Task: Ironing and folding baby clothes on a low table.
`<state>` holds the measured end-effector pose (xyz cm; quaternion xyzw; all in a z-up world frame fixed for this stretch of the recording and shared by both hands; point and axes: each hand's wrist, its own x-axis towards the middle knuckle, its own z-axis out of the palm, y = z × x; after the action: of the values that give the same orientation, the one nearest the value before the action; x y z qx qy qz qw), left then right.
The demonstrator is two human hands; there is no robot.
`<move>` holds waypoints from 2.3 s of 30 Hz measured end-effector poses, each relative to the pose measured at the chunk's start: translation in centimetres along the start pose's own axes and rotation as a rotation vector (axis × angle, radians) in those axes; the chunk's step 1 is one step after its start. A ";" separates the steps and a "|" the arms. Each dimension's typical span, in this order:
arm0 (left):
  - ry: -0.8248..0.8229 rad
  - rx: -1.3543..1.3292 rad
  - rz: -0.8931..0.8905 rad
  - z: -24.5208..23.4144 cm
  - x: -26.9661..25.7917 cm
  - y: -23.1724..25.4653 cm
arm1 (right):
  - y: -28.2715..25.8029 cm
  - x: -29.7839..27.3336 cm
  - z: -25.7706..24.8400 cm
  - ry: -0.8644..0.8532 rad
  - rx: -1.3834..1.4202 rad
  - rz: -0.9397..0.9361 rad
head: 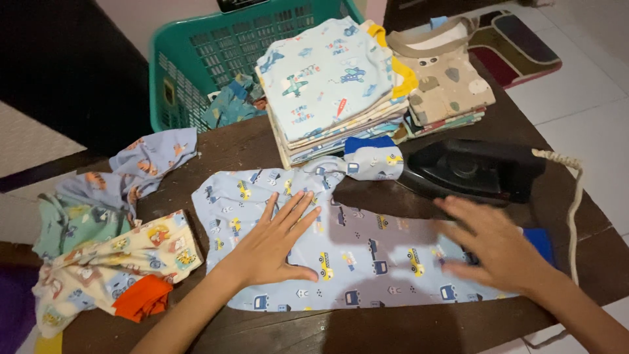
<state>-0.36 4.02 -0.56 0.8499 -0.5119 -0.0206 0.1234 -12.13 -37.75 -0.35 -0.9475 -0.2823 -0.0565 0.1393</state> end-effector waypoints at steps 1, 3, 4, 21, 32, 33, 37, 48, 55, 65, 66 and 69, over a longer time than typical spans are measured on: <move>0.004 0.001 -0.005 0.1 -0.1 -0.1 | 0.0 0.8 -0.8 -0.001 -0.002 -0.006; 0.035 0.025 0.016 0.3 -0.2 -0.3 | -0.2 2.0 -2.2 0.227 -0.153 0.113; 0.036 0.024 0.016 0.3 -0.2 -0.2 | -0.2 3.2 -3.1 0.227 -0.154 0.114; 0.061 0.042 0.014 0.4 -0.5 -0.2 | 4.2 6.1 -5.6 0.362 -0.786 0.489; 0.055 0.023 0.006 0.6 -0.5 -0.3 | -6.1 3.0 -6.2 0.252 -0.582 0.344; 0.058 0.038 0.015 0.5 -0.6 -0.3 | -6.9 3.1 -5.6 0.299 -0.416 0.245; 0.073 0.036 0.019 0.7 -0.6 -0.4 | -7.3 2.5 -3.7 0.220 -0.479 0.242; 0.074 -0.025 0.017 -0.3 -0.7 -0.4 | -6.9 3.6 -4.2 0.159 -0.617 0.518; 0.092 0.022 0.137 -1.7 1.2 0.7 | -6.1 2.2 -3.9 0.136 -0.526 0.365; 0.221 -0.581 -0.035 -3.9 8.0 2.6 | -9.5 5.4 -4.1 0.354 -0.363 0.314; 0.474 -0.635 0.208 -2.9 8.7 1.8 | -9.7 5.7 -4.0 0.409 -0.362 0.264; 0.218 -0.702 0.211 -1.5 10.1 0.3 | -10.5 6.3 -4.3 0.375 -0.288 0.284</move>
<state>4.43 -4.63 1.84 0.6958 -0.5422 -0.0914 0.4621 -12.76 -27.31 7.34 -0.9606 -0.1049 -0.2505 0.0594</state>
